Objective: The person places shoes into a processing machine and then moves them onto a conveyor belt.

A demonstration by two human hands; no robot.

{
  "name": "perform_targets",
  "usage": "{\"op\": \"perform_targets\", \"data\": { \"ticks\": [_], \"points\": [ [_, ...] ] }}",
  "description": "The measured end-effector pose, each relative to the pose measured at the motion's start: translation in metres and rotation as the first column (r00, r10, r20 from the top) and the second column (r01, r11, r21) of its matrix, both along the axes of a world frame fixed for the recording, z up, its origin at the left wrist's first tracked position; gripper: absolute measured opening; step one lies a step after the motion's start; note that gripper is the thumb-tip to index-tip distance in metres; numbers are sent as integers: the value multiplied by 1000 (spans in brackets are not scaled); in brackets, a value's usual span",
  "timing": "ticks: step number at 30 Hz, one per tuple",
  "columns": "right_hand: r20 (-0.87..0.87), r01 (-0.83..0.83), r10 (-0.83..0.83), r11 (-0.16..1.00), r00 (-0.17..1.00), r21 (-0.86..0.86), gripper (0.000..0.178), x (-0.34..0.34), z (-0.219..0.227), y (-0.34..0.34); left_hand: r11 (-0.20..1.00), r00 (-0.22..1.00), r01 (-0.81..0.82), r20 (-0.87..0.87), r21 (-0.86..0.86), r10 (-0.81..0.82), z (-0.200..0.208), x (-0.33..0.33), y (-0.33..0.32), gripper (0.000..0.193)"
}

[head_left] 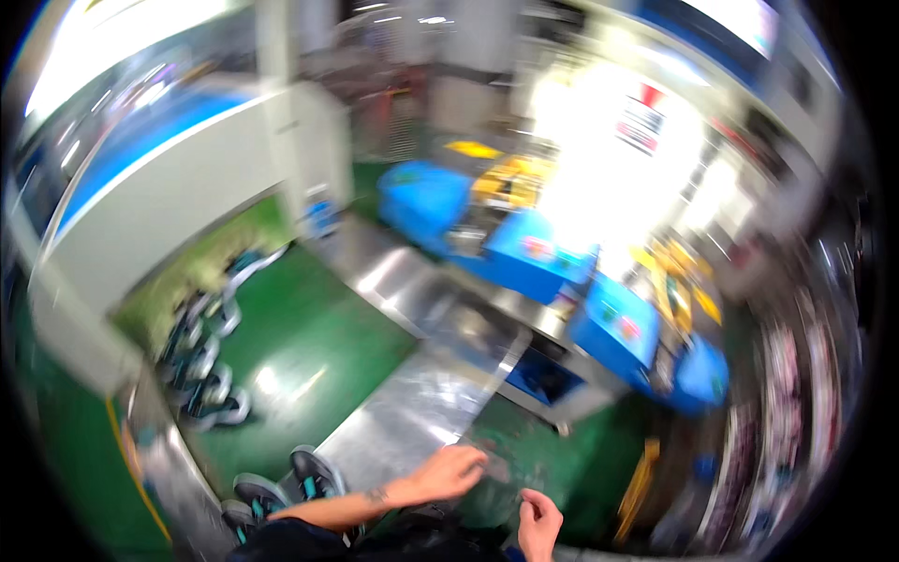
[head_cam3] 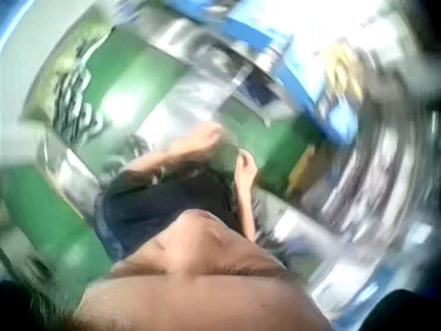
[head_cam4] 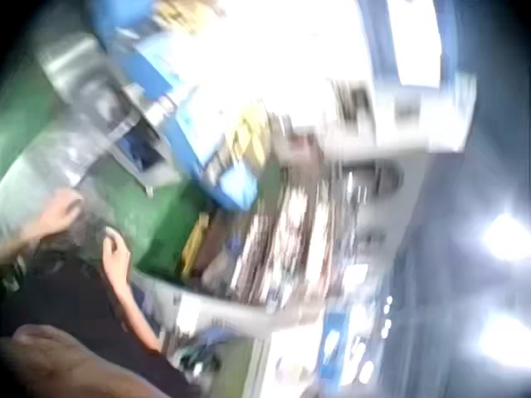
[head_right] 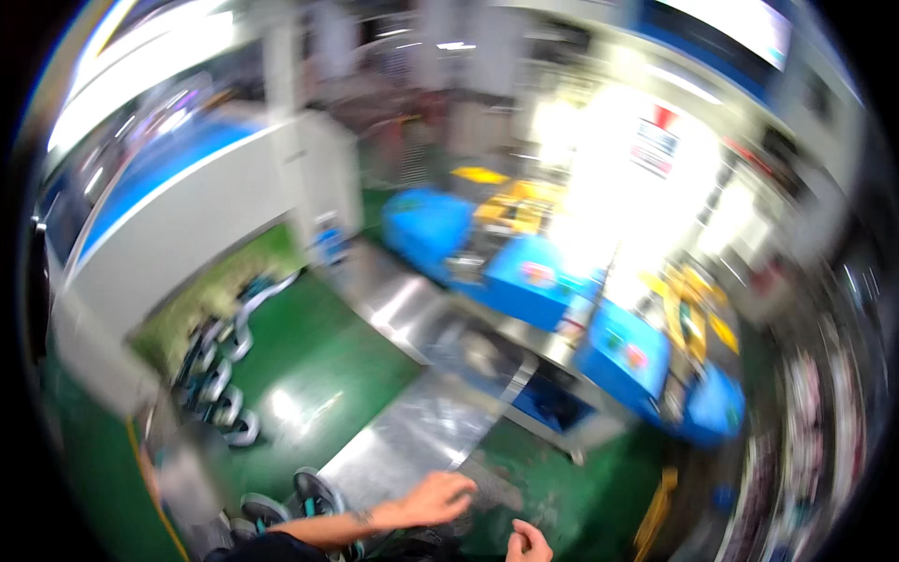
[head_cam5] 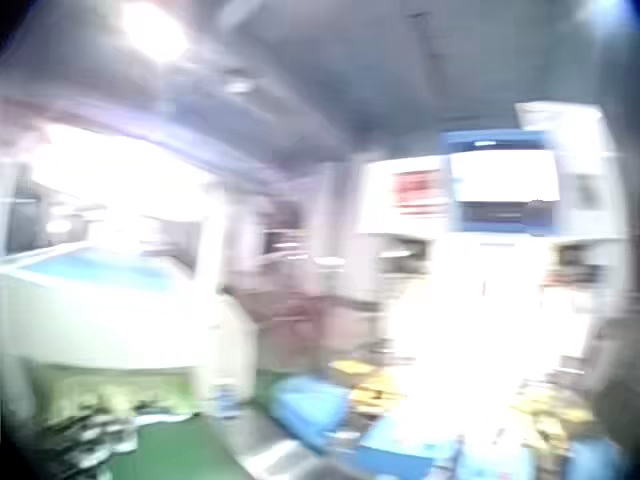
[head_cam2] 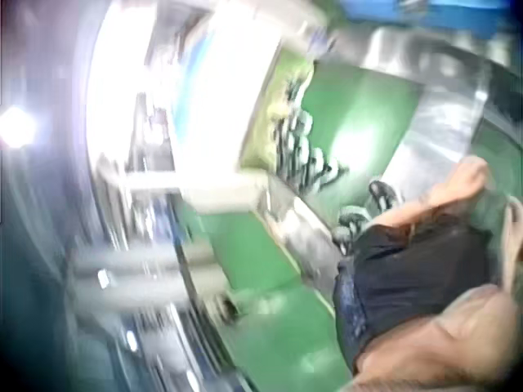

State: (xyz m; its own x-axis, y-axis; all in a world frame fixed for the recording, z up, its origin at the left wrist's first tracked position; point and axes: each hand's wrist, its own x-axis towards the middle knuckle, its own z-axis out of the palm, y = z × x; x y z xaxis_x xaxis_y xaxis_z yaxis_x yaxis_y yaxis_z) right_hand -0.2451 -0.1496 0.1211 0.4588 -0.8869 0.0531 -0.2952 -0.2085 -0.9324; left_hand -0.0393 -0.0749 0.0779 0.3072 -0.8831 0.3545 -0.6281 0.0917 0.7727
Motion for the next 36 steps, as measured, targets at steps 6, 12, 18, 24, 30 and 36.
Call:
{"op": "perform_targets", "data": {
  "ticks": [6,12,18,24,30,36],
  "points": [
    [-147,-865,869,490,473,108,24,240,58,45,335,277,-938,389,-91,879,-122,155,282,19],
    [-429,-961,875,-127,-225,244,59,458,-44,195,499,557,-831,355,247,751,-208,120,410,38],
    [-683,-904,629,-413,-373,113,67,506,-137,390,524,567,-821,213,227,796,-197,146,426,40],
    [-420,-834,731,-390,-538,390,51,482,-59,275,462,706,-706,477,537,524,-191,112,428,45],
    [-152,-478,968,232,201,847,60,324,-12,35,153,195,-848,31,507,980,-106,151,339,37],
    [-92,-728,870,460,485,509,59,274,71,-38,623,382,-772,-874,-124,299,30,154,152,86]
  ]
}}
